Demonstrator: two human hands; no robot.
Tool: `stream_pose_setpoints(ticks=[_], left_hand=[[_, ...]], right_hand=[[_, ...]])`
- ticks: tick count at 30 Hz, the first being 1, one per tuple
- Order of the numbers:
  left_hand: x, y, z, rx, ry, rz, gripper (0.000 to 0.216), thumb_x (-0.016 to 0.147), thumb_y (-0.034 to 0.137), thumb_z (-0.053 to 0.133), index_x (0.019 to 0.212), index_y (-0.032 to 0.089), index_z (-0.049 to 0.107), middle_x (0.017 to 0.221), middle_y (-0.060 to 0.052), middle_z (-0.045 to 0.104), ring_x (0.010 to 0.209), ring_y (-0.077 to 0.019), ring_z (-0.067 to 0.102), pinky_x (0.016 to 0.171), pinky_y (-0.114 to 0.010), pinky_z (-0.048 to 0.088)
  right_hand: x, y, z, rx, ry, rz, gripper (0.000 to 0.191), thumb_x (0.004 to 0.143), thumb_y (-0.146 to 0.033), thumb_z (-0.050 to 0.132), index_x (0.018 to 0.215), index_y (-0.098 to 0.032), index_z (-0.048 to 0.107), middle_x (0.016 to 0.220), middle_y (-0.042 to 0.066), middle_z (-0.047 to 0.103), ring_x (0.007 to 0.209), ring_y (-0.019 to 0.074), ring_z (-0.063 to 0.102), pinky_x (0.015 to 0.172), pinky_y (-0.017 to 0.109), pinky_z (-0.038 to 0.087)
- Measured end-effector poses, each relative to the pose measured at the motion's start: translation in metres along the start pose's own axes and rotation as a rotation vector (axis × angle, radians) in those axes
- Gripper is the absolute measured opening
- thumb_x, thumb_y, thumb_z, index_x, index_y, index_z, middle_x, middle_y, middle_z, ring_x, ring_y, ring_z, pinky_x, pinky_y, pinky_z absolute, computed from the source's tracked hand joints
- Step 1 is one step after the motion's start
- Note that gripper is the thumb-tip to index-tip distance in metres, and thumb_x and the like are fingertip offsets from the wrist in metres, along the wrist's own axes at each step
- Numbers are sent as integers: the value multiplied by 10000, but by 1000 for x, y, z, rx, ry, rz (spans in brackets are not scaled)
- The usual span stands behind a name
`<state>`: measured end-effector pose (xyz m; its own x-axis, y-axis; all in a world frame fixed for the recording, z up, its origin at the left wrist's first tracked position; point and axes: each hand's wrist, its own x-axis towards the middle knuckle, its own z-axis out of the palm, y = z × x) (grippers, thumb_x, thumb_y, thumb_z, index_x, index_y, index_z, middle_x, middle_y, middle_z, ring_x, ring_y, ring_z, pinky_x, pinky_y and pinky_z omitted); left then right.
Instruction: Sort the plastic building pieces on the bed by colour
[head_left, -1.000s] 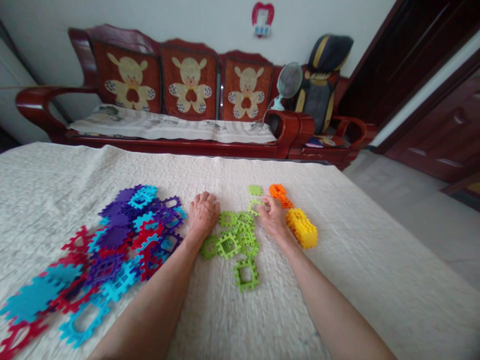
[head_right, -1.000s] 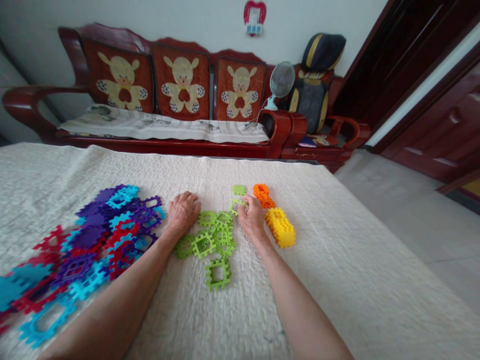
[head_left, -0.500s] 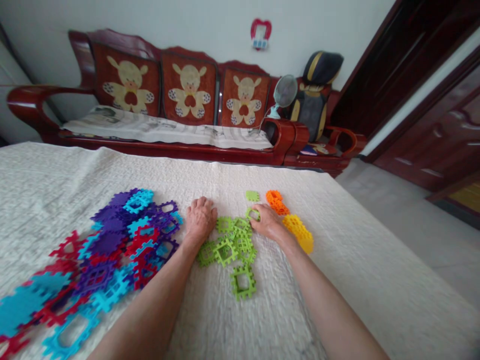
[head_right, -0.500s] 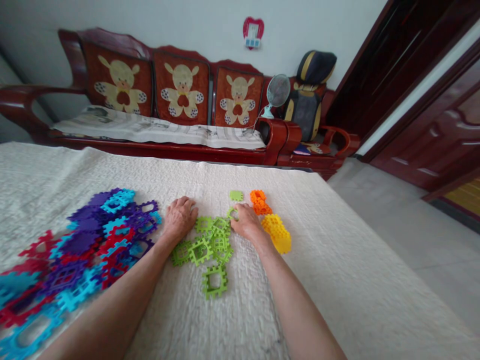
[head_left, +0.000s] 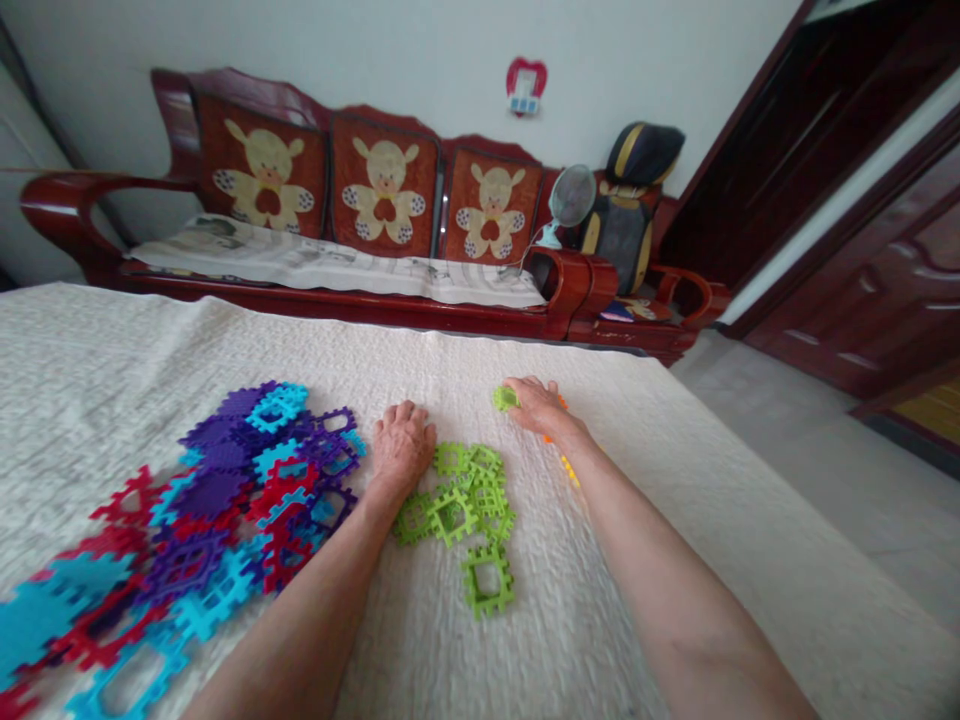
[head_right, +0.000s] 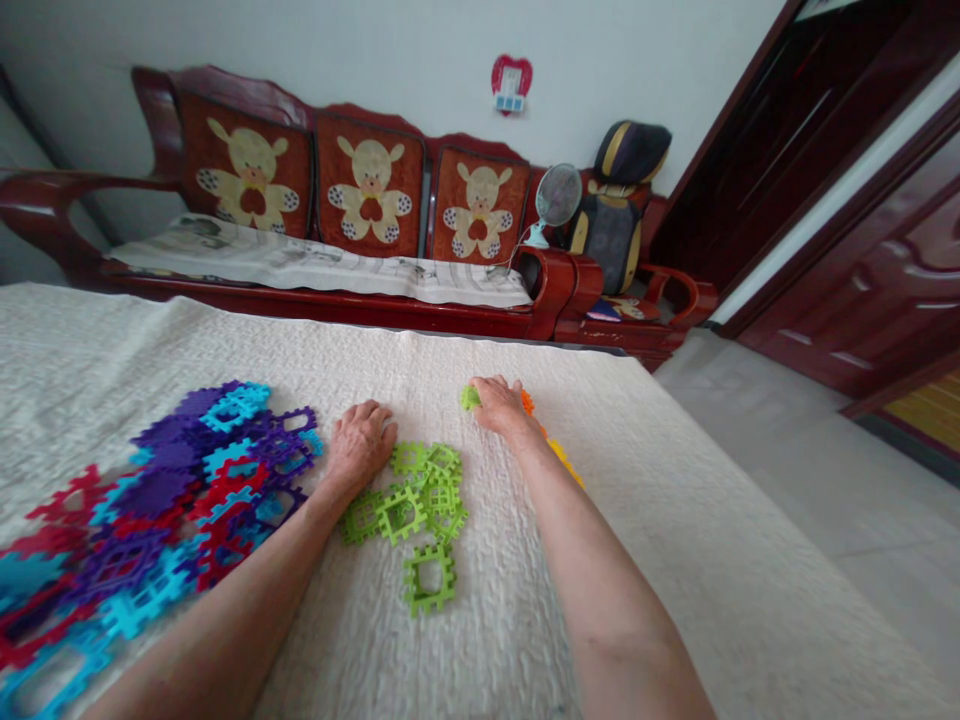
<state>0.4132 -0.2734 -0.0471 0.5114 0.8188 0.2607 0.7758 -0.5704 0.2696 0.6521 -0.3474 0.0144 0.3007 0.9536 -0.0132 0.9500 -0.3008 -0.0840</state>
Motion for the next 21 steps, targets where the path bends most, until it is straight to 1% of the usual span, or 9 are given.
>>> stream_pose_setpoints(ticks=[3,8,10,14,18,21], left_hand=[[0,0,0,-7,-10,-7,299,971,295,456,1148,219,685,1288,-109,628,1211,-286,528,991,-432,441],[1,1,0,-8,-11,-15,298,974,296,452,1140,220,688,1285,-111,626,1214,-283,526,997,-421,440],[0,1,0,-8,-10,-10,296,974,299,454,1138,220,686,1288,-111,624,1213,-283,525,997,-422,441],[0,0,1,-7,1,-3,287,973,303,464,1136,217,683,1283,-107,627,1207,-282,528,1002,-428,439],[0,1,1,-4,8,-6,286,974,311,465,1135,214,681,1283,-101,630,1206,-283,531,998,-427,440],[0,2,-1,1,-1,-12,285,974,311,464,1135,218,681,1289,-101,627,1213,-281,528,998,-421,439]], right_hand=[[3,3,3,3,-37,-48,460,855,-115,506,1294,-242,558,1353,99,637,1334,291,440,1100,586,262],[7,3,4,-22,-47,-39,608,762,-84,562,1347,-250,540,1455,99,559,1350,309,411,1122,635,235],[11,2,3,-36,-53,-51,629,749,-90,575,1359,-239,541,1438,111,567,1338,316,421,1120,634,249],[20,0,3,-80,-83,-70,610,740,-97,592,1336,-226,569,1323,123,635,1299,319,465,1110,622,280],[26,0,3,-75,-132,-75,633,726,-95,615,1340,-243,562,1389,116,586,1330,311,461,1144,654,226],[27,0,0,-55,-154,-82,631,723,-107,624,1335,-246,564,1400,116,566,1337,311,466,1157,645,218]])
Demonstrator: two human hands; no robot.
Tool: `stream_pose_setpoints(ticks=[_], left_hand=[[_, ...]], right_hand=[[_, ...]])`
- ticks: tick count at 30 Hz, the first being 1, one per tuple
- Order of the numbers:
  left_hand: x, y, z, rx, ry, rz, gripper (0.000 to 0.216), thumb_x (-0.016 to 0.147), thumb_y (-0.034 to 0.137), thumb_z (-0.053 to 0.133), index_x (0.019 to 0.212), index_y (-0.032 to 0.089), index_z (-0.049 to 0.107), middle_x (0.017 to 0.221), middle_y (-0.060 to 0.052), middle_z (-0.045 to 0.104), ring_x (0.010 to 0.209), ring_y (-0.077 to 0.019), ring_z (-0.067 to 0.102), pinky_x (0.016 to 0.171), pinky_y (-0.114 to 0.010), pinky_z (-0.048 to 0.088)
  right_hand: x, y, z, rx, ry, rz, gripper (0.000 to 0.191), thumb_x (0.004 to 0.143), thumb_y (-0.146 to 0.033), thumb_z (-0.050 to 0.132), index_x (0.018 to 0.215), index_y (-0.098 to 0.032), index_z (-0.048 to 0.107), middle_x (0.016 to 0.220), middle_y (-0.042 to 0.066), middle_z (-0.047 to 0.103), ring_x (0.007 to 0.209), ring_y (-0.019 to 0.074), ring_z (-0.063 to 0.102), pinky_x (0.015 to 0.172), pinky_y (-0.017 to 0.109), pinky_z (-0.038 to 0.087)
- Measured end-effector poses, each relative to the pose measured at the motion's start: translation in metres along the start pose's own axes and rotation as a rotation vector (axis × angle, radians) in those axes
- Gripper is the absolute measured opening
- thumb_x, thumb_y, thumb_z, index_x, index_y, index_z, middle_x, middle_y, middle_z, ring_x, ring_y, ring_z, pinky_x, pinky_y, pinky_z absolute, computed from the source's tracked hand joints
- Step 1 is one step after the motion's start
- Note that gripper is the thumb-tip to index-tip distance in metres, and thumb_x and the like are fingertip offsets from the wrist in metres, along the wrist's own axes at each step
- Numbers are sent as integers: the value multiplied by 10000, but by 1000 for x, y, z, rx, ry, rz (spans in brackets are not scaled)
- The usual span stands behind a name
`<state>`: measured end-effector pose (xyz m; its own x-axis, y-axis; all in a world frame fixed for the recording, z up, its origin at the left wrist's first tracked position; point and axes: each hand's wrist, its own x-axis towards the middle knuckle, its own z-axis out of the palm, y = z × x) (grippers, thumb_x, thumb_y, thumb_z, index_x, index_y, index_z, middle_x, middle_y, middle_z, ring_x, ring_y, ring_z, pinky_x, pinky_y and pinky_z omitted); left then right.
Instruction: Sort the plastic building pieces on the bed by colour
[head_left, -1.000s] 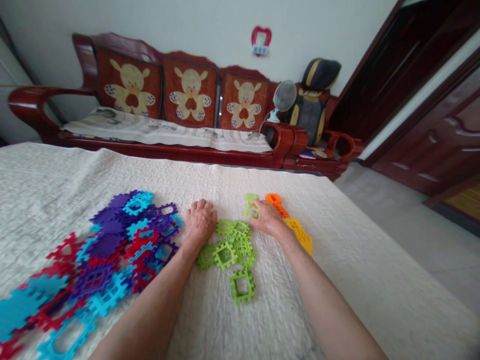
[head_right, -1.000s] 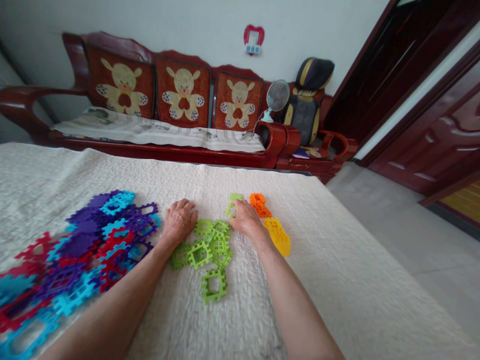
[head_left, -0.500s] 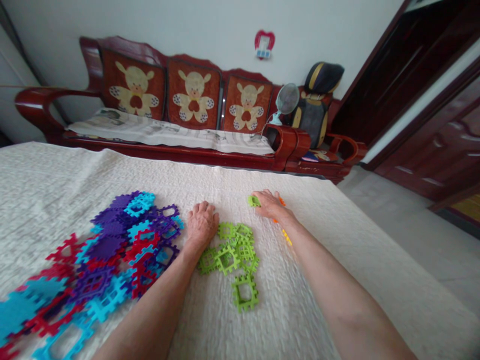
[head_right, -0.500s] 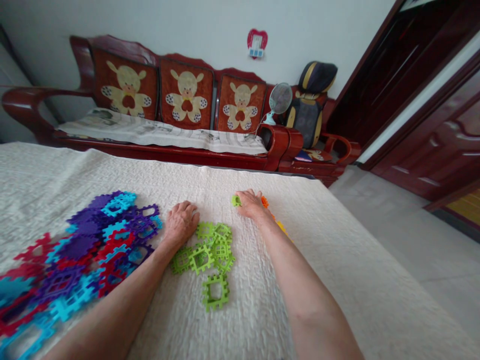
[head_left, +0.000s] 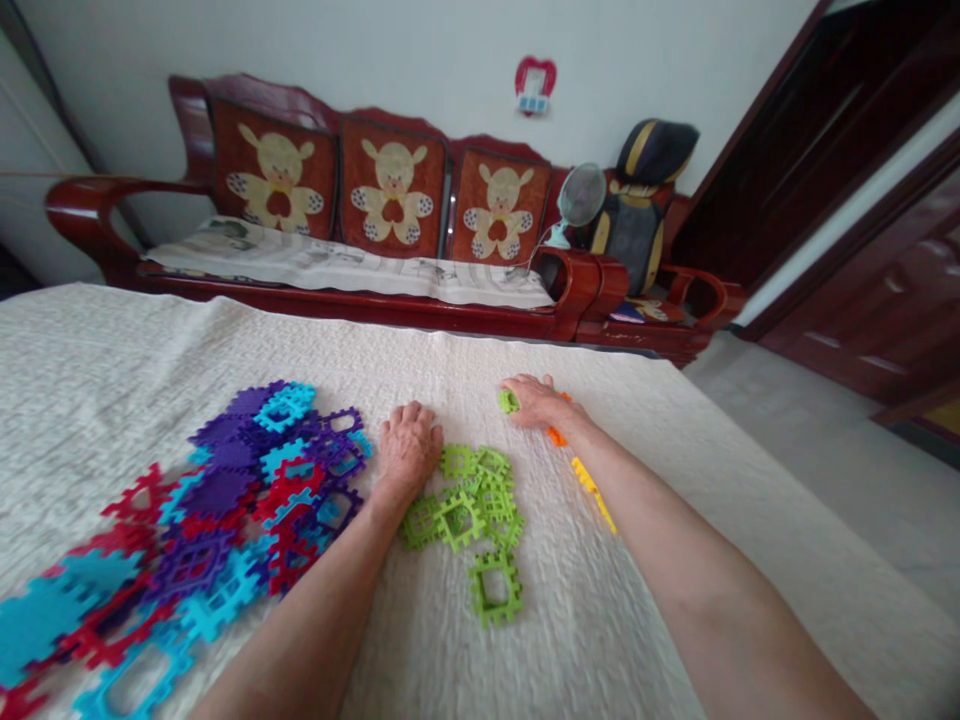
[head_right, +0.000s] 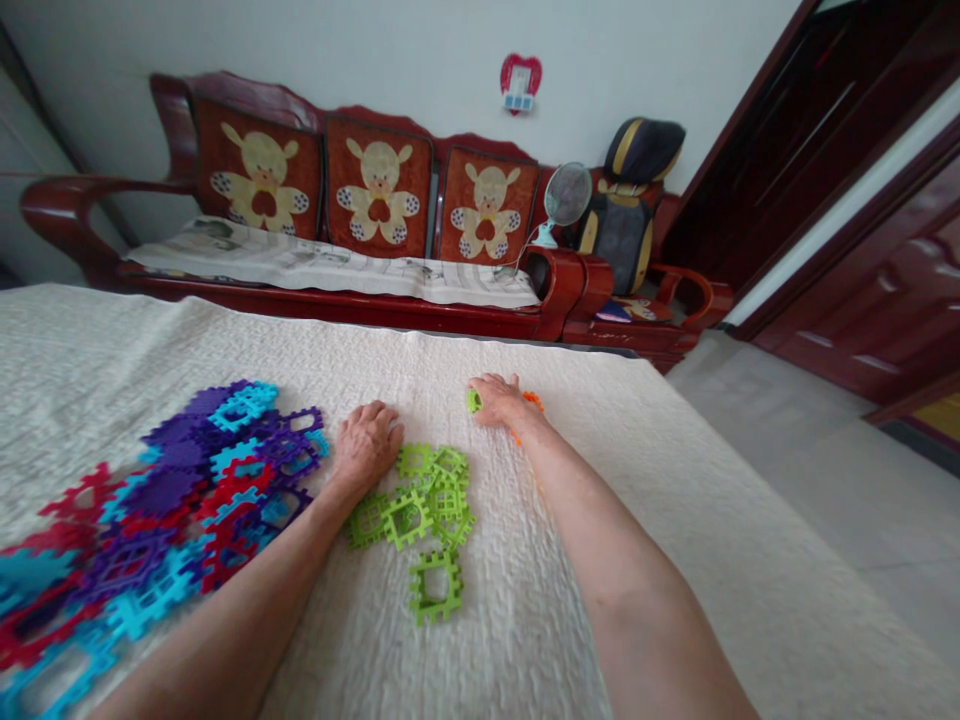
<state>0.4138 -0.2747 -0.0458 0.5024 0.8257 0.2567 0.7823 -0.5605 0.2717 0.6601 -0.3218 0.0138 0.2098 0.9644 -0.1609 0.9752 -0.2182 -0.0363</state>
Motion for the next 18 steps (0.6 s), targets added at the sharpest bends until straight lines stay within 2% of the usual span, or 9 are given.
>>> stream_pose_setpoints(ticks=[4,6,8,10,12,14,18], left_hand=[[-1,2,-3,-4,-3,1,295,974,308,459,1141,212,682,1292,-106,625,1214,-282,528,998,-417,440],[-1,2,-4,-10,-5,1,297,974,310,458,1139,210,683,1288,-109,625,1206,-283,531,996,-420,442],[0,2,-4,-17,-6,-3,294,973,307,459,1139,212,683,1280,-110,626,1206,-281,530,998,-420,440],[0,2,-2,-23,-6,-7,290,971,305,462,1141,216,680,1278,-108,625,1212,-279,525,1003,-419,435],[0,1,-1,-24,-7,-5,291,973,312,463,1144,217,679,1285,-108,621,1216,-280,522,1004,-420,432],[1,0,1,-19,-5,-3,297,974,320,461,1146,213,678,1294,-107,618,1216,-282,521,1002,-423,432],[1,-1,1,-10,-7,-3,296,968,315,467,1151,216,678,1297,-103,621,1219,-287,517,999,-426,433]], right_hand=[[-4,-2,-3,12,-10,-8,638,738,-108,606,1356,-251,552,1443,121,541,1360,317,454,1156,635,239],[-10,-8,-3,23,49,-11,687,731,-84,587,1394,-252,524,1509,121,489,1389,317,427,1157,605,264],[-21,-17,-2,55,130,-6,691,741,-77,565,1414,-226,513,1498,134,502,1352,304,475,1129,517,340],[-36,-28,2,131,152,5,596,781,-122,561,1372,-189,562,1357,140,615,1208,274,591,1029,396,435],[-53,-37,8,244,75,5,454,808,-228,600,1257,-194,653,1181,102,703,1052,242,661,902,313,484],[-66,-44,16,317,7,14,363,803,-316,639,1144,-216,711,1079,69,733,965,225,680,811,283,492],[-75,-50,27,326,50,26,185,772,-293,646,904,-212,747,877,29,733,817,194,662,684,258,442]])
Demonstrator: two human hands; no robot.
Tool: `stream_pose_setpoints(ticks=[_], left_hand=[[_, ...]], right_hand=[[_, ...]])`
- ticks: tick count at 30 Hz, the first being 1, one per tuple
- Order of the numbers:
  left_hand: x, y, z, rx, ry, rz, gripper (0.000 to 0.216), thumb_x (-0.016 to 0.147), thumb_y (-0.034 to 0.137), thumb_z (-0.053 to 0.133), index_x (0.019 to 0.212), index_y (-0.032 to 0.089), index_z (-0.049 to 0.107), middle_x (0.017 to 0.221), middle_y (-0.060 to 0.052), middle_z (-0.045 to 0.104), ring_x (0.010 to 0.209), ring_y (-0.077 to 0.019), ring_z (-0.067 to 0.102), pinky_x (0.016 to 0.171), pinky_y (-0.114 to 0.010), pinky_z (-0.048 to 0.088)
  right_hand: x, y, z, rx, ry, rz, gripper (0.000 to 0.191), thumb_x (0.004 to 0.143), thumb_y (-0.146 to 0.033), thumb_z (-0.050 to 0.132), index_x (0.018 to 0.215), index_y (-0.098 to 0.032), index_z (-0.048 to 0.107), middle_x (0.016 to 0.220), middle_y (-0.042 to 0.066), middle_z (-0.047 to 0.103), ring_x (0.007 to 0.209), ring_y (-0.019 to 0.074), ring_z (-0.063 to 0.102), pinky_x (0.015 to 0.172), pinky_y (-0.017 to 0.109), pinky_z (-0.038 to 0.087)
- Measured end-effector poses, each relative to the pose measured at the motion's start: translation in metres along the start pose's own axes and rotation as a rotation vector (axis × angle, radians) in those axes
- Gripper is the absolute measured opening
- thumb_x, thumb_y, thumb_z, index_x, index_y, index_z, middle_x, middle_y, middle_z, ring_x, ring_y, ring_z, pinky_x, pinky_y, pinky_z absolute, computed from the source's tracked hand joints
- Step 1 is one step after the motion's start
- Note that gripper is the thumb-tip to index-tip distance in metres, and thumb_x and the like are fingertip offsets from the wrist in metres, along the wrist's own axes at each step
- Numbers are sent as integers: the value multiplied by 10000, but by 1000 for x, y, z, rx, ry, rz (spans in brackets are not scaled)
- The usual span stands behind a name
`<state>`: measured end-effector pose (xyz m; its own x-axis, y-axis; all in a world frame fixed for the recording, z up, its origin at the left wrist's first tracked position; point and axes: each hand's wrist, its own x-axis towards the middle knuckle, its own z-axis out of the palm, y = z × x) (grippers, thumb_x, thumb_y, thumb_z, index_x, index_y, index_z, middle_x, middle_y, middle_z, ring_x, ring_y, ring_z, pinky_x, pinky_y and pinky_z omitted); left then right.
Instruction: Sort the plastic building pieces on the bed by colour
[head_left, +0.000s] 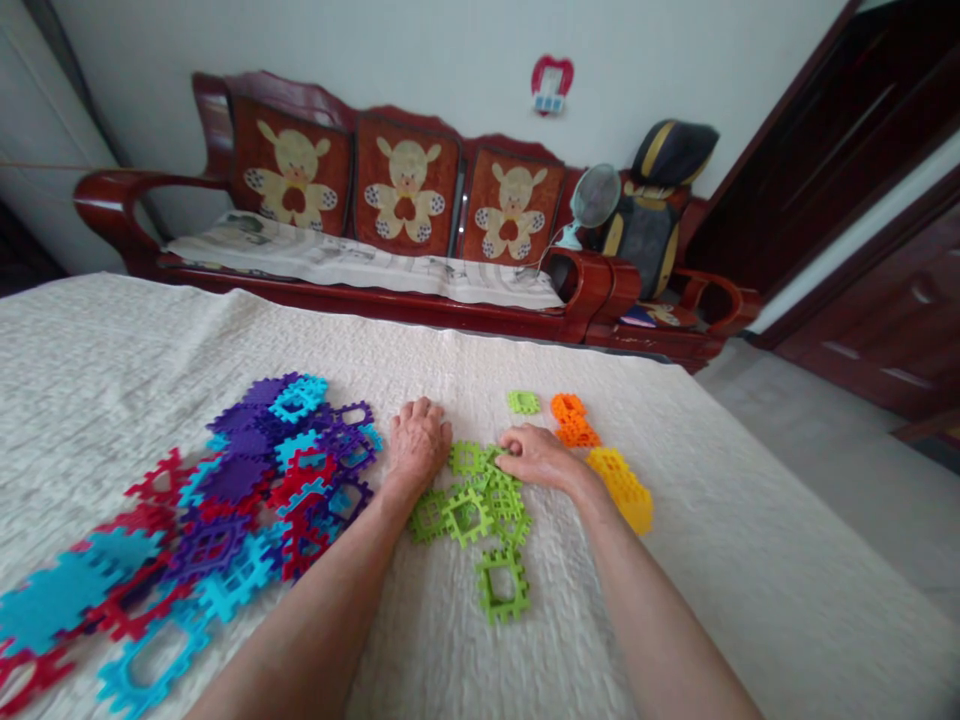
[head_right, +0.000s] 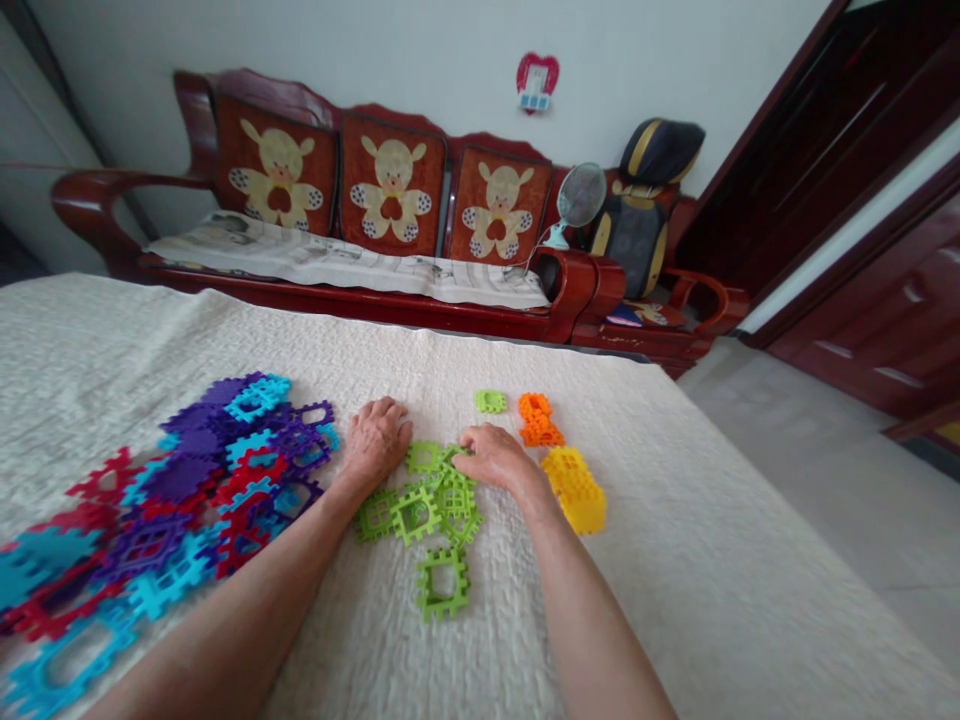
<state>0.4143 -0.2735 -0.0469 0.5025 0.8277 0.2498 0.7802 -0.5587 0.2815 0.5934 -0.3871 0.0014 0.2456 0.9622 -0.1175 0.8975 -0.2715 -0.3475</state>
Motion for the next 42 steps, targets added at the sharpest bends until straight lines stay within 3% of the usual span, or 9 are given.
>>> stream_pose_setpoints(ticks=[4,10,13,16,19,25,34,37,42], left_hand=[[1,1,-1,-4,-12,-8,294,970,314,463,1150,226,679,1286,-105,623,1220,-287,515,1004,-431,430],[0,0,1,-17,0,-2,282,966,291,469,1136,227,684,1280,-105,624,1216,-279,517,1008,-433,431],[0,-1,2,-22,8,4,281,969,293,467,1129,222,686,1273,-109,628,1212,-283,520,1004,-434,432],[0,0,1,-10,6,4,288,974,299,458,1132,215,683,1275,-111,629,1214,-289,520,992,-432,435],[-1,1,-1,5,4,7,293,978,292,443,1129,213,681,1283,-107,627,1207,-285,527,984,-425,438],[-1,2,-3,8,8,6,285,978,286,448,1120,208,682,1292,-110,628,1215,-282,532,1002,-420,434],[-1,1,-1,-9,21,11,289,975,287,465,1132,193,689,1295,-110,629,1215,-288,535,1008,-433,438],[-1,1,-1,-9,19,11,289,972,289,472,1142,193,686,1293,-110,630,1219,-289,531,1003,-436,439],[0,0,1,-4,15,11,284,972,299,475,1134,201,686,1296,-104,627,1217,-288,530,992,-429,442]], right_hand=[[4,0,3,32,-21,-20,136,751,-174,593,754,-211,724,707,-20,690,687,145,618,598,233,371],[0,4,-1,143,5,-61,153,779,-159,586,789,-214,729,746,-22,712,704,142,630,627,224,409],[7,10,-11,116,102,-55,181,821,-157,573,866,-207,742,826,5,733,760,150,648,679,229,442],[25,21,-26,-55,270,2,205,844,-163,589,951,-213,756,957,42,744,852,168,659,772,251,461],[47,31,-40,-202,341,104,239,888,-201,573,1026,-249,762,1067,54,741,953,193,667,844,282,462],[72,32,-47,-348,264,192,301,934,-222,506,1097,-242,758,1160,97,725,1081,258,650,906,379,441],[78,26,-44,-386,181,221,290,935,-206,497,1057,-247,757,1189,78,727,1125,245,622,916,377,384],[79,27,-43,-367,181,215,292,928,-198,494,1033,-249,761,1171,72,733,1130,250,620,922,384,383],[75,30,-41,-309,285,187,363,905,-183,525,1218,-221,703,1259,121,690,1155,276,623,950,409,424]])
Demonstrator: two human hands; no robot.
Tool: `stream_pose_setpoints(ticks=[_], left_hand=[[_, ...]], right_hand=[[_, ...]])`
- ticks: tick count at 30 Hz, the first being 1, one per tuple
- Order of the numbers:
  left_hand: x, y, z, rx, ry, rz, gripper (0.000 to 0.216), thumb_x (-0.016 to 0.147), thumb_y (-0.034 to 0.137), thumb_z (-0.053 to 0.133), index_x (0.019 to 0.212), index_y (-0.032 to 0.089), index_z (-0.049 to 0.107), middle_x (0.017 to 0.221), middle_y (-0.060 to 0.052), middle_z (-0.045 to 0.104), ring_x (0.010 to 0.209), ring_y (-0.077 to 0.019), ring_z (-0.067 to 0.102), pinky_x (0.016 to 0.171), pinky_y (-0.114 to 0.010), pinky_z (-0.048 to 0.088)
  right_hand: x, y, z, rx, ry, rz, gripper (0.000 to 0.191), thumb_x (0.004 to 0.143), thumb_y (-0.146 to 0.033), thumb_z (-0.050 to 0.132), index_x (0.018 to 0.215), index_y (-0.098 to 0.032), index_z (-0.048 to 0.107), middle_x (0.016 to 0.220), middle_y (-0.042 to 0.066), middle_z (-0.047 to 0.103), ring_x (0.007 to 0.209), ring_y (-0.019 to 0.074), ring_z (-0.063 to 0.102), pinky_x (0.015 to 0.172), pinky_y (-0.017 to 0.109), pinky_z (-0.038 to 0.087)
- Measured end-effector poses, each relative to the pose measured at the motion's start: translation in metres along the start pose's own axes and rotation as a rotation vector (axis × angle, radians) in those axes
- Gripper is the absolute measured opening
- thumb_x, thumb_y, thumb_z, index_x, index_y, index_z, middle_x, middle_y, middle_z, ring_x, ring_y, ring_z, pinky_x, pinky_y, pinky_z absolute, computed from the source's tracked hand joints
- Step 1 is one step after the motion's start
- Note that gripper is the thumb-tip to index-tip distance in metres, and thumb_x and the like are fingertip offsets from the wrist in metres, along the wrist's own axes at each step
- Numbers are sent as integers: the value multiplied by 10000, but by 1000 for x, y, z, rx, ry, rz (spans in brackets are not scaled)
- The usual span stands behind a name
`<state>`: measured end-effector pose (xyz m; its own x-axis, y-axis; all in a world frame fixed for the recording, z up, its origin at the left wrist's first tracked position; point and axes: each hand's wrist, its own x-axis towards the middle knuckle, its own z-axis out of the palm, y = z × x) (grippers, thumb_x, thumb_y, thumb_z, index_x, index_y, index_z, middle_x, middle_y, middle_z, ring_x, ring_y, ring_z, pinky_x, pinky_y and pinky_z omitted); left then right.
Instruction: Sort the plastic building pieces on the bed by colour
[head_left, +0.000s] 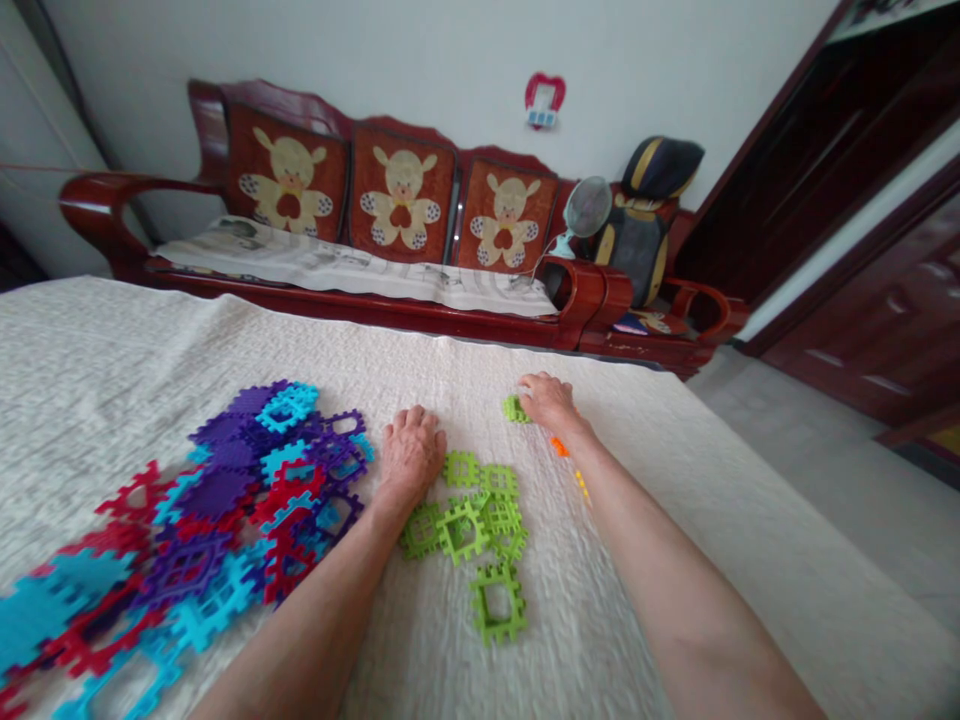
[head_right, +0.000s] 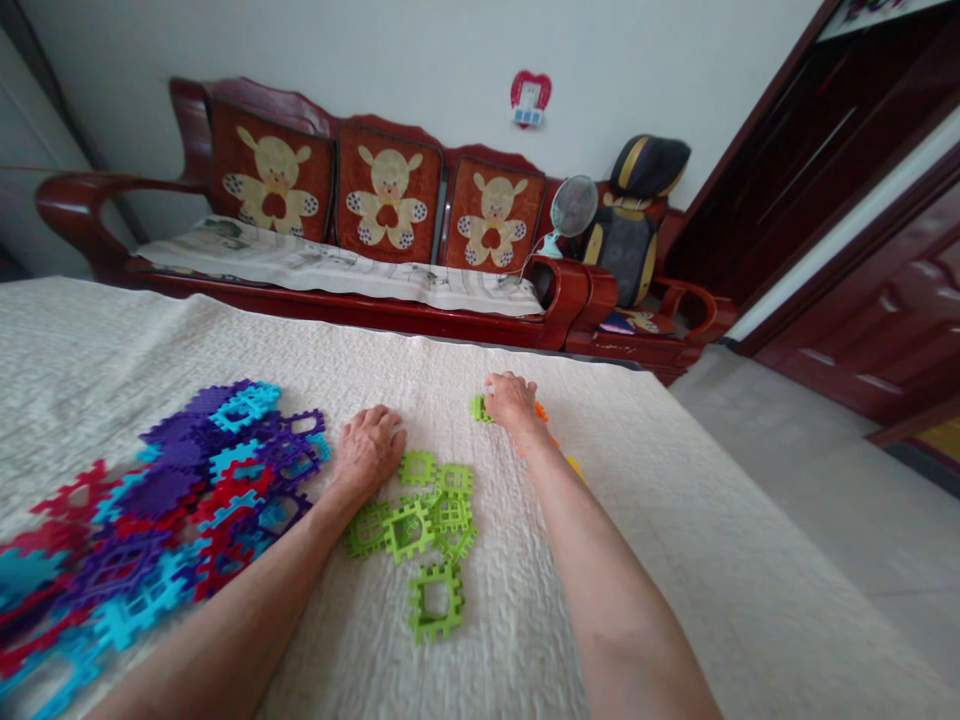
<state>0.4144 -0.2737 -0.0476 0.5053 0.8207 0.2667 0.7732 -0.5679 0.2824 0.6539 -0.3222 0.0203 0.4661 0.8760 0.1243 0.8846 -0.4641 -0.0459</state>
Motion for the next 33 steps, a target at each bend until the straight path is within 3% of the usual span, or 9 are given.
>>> stream_pose_setpoints(ticks=[5,11,17,24,33], left_hand=[[1,-1,2,-14,5,0,283,972,306,482,1133,200,689,1300,-105,626,1212,-288,532,992,-429,443],[3,-3,3,-67,-3,-41,346,982,188,405,1160,214,701,1294,-104,641,1194,-265,551,996,-407,447],[6,-7,4,-105,4,-54,382,953,117,393,1157,203,705,1293,-100,655,1190,-251,565,1009,-385,447],[5,-6,4,-101,6,-65,405,943,100,389,1180,205,701,1312,-92,654,1205,-254,563,1012,-381,443],[5,-7,3,-87,-7,-61,415,919,91,402,1176,217,702,1320,-91,649,1209,-254,562,1002,-376,455]], right_hand=[[-21,-7,6,263,143,-129,314,891,-135,517,1120,-195,723,1139,96,721,1036,211,666,933,330,481],[-61,-35,19,604,-170,-326,272,821,-169,626,1069,-187,736,1055,61,743,908,188,685,851,314,533],[-76,-48,15,530,-304,-501,446,754,-238,738,1194,-179,691,1167,96,680,994,212,652,907,349,514],[-85,-59,8,386,-307,-506,543,746,-296,777,1252,-137,659,1193,141,624,1106,275,603,984,405,480],[-88,-63,11,331,-310,-487,519,741,-297,763,1228,-156,655,1202,123,605,1161,270,580,999,385,459]])
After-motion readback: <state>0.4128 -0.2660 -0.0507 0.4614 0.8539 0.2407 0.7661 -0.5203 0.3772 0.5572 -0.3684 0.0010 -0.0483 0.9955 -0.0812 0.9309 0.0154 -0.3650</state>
